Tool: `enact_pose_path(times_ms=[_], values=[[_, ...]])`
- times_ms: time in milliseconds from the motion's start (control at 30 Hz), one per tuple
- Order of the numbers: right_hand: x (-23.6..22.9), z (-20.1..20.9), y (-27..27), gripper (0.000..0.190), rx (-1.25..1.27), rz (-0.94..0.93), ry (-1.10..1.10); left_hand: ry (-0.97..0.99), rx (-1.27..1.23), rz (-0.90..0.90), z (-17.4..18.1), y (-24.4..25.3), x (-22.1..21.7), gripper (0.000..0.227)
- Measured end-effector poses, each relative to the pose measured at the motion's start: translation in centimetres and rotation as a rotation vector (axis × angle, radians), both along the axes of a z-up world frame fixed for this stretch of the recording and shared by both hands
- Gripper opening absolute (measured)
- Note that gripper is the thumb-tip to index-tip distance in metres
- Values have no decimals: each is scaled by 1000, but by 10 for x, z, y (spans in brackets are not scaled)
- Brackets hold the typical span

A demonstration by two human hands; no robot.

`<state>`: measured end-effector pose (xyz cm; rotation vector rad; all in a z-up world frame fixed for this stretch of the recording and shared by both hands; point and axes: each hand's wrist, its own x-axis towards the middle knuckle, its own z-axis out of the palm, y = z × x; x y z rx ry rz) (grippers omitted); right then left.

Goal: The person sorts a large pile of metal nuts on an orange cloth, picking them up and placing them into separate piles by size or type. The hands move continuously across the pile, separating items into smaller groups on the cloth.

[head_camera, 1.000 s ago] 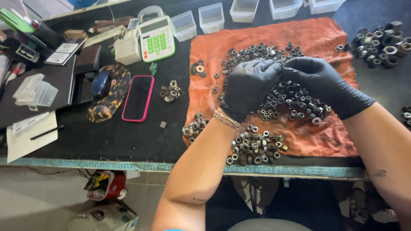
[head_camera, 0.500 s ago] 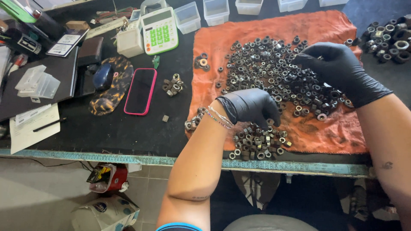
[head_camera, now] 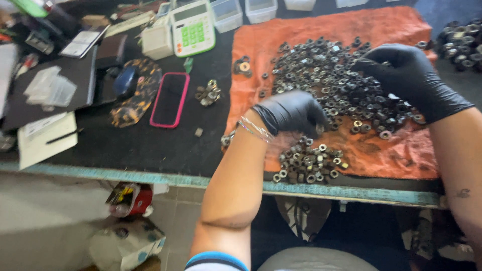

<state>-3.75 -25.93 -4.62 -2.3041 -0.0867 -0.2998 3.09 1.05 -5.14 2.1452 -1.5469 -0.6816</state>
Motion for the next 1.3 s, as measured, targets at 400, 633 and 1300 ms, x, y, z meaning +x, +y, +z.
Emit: enact_pose_path(times_ms=[400,633,1300], values=[[23,-41,-29,15,-319,100,-201,-375,-296,665,47,169,-94,39],[14,-26,-18,25,-408,71,-186,-236,-382,729,25,185,-109,50],[11,-5,-5,24,-496,197,-416,-349,-340,757,57,32,-49,27]])
